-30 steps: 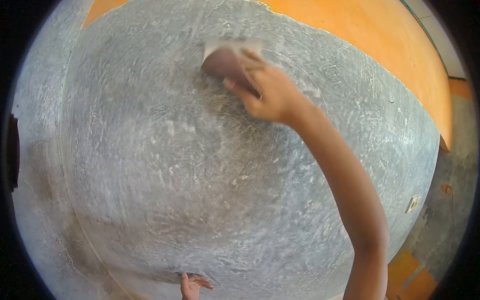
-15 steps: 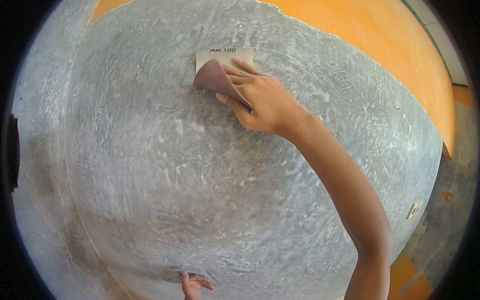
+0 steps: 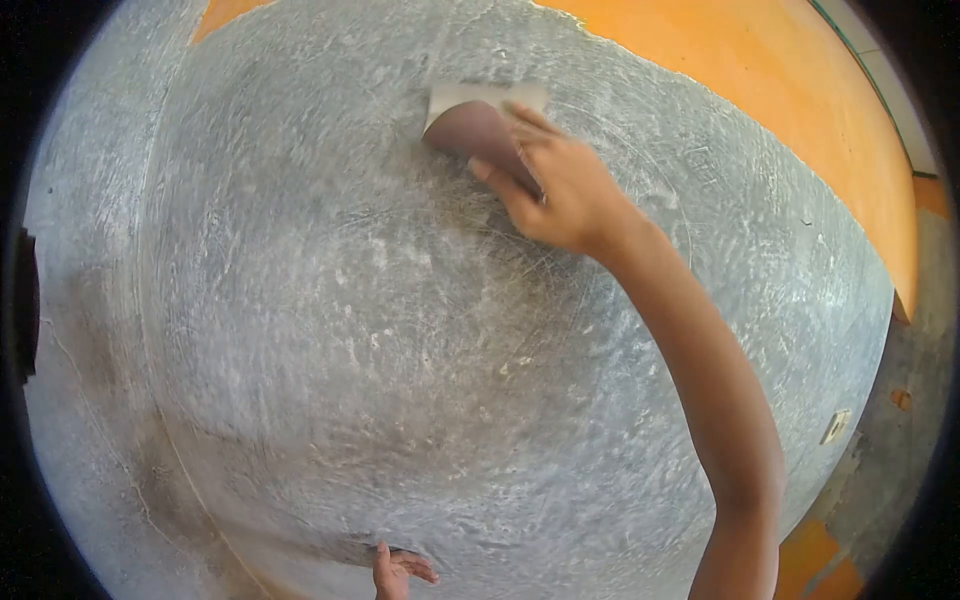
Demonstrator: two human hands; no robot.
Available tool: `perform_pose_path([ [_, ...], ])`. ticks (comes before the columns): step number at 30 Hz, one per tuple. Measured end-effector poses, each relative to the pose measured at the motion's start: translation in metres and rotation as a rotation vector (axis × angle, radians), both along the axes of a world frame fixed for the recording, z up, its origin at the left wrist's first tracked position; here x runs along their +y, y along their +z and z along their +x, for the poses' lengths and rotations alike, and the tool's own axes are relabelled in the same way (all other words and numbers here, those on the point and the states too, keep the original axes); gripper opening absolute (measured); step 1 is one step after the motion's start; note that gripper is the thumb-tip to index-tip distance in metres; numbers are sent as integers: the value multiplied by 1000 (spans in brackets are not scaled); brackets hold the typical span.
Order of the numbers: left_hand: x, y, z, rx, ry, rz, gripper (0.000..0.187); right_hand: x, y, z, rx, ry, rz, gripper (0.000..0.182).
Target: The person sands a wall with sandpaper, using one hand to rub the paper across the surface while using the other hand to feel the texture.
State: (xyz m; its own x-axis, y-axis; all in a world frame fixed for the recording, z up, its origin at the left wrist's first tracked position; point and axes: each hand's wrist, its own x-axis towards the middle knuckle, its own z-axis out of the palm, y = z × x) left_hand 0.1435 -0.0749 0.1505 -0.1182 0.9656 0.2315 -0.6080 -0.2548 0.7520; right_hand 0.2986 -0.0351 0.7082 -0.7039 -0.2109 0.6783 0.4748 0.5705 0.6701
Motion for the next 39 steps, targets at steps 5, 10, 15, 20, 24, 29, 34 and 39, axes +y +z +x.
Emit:
perform_pose_path([
  [5,14,-24,-1,-55,-75,36,67,1,-2,5,14,-75,41,41],
  [10,15,-29,0,-36,-84,-17,72,0,0,7,58,-148,131,42],
  [15,12,-22,-2,-13,-75,-59,75,-1,-3,5,125,-119,-27,36],
  [20,13,-24,-2,-8,-79,-44,74,8,-13,-6,25,8,120,37],
  [24,11,-22,-2,-44,-59,-74,73,6,-5,-2,95,-53,122,37],
  [29,10,-21,-3,-24,-43,-67,72,12,-2,-2,117,-25,91,38],
  [34,14,-22,-4,-44,-54,-71,71,2,-8,-6,15,-17,21,40],
  [39,7,-12,-1,1,7,-61,71,3,-7,-5,-11,-44,50,44],
])
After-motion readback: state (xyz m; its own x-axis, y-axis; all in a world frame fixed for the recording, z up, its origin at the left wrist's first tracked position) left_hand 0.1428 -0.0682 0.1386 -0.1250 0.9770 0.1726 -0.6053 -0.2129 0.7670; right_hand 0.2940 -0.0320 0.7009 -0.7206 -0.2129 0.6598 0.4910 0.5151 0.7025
